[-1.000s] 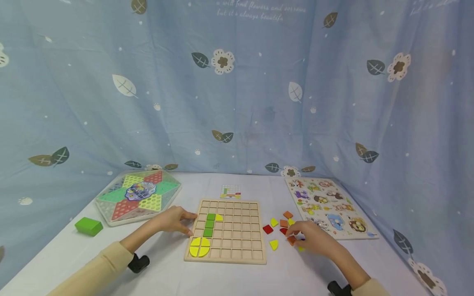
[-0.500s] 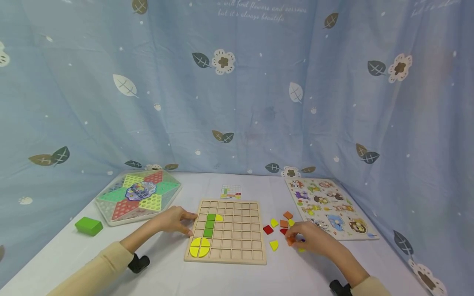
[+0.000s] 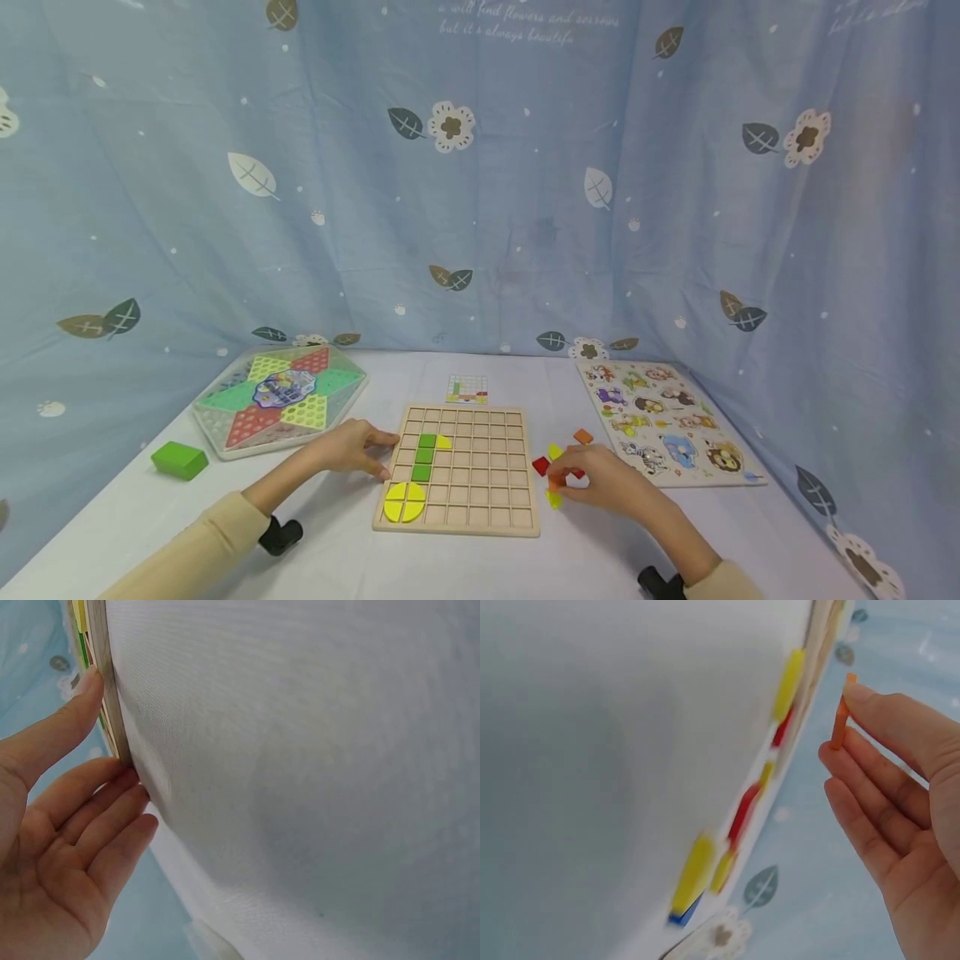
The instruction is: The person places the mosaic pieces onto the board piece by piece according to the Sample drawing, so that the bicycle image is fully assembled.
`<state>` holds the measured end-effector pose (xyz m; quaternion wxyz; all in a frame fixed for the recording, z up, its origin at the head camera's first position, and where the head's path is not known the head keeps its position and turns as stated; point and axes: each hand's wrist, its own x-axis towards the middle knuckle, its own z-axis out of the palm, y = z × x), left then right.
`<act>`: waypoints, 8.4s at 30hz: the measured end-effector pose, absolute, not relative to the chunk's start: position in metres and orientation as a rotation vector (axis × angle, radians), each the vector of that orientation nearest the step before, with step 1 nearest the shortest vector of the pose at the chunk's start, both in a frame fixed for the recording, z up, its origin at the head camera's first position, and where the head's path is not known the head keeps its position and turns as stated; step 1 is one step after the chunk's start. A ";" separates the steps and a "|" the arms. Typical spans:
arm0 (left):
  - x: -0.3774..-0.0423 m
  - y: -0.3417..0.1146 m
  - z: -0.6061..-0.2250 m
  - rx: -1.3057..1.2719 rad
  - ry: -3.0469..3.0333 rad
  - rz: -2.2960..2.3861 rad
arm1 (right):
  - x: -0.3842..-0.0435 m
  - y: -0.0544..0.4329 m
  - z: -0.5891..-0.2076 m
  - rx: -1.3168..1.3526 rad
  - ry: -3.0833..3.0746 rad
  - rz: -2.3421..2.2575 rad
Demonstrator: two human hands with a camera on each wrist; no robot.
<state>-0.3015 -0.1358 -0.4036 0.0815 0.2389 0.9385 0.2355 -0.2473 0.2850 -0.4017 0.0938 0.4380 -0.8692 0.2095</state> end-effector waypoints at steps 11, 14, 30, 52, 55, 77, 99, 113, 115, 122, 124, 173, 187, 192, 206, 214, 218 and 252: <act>-0.299 -0.135 -0.401 0.711 2.805 0.708 | -0.242 0.246 -0.393 1.320 -2.575 0.745; -0.299 -0.135 -0.400 0.723 2.808 0.703 | -0.243 0.235 -0.394 1.319 -2.573 0.788; -0.303 -0.136 -0.404 0.709 2.808 0.705 | -0.250 0.170 -0.393 1.288 -2.610 0.816; -0.304 -0.137 -0.405 0.763 2.794 0.708 | -0.261 0.116 -0.404 1.237 -2.835 0.778; -0.305 -0.138 -0.405 0.761 2.796 0.707 | -0.260 0.113 -0.404 1.226 -2.833 0.775; -0.304 -0.138 -0.405 0.759 2.799 0.719 | -0.253 0.132 -0.396 1.141 -2.847 0.822; -0.304 -0.137 -0.404 0.733 2.791 0.713 | -0.288 0.257 -0.377 0.665 -2.806 0.669; -0.302 -0.136 -0.400 0.712 2.793 0.711 | -0.304 0.297 -0.403 0.505 -2.924 0.737; -0.302 -0.136 -0.401 0.722 2.797 0.703 | -0.305 0.298 -0.404 0.504 -2.938 0.756; -0.304 -0.136 -0.401 0.730 2.796 0.702 | -0.306 0.301 -0.411 0.475 -2.974 0.723; -0.304 -0.136 -0.400 0.729 2.794 0.703 | -0.306 0.301 -0.411 0.472 -2.965 0.734; -0.304 -0.136 -0.401 0.728 2.787 0.695 | -0.263 0.200 -0.371 1.077 -2.674 0.774; -0.301 -0.135 -0.398 0.713 2.791 0.708 | -0.257 0.165 -0.390 1.213 -2.777 0.833; -0.303 -0.135 -0.399 0.727 2.792 0.708 | -0.255 0.159 -0.394 1.263 -2.791 0.838; -0.302 -0.135 -0.399 0.722 2.794 0.709 | -0.250 0.152 -0.399 1.188 -2.845 0.863; -0.302 -0.135 -0.400 0.718 2.794 0.713 | -0.251 0.154 -0.398 1.176 -2.845 0.871; -0.302 -0.135 -0.399 0.703 2.793 0.710 | -0.251 0.152 -0.400 1.180 -2.855 0.890; -0.304 -0.135 -0.399 0.717 2.786 0.701 | -0.270 0.226 -0.362 0.900 -2.849 0.753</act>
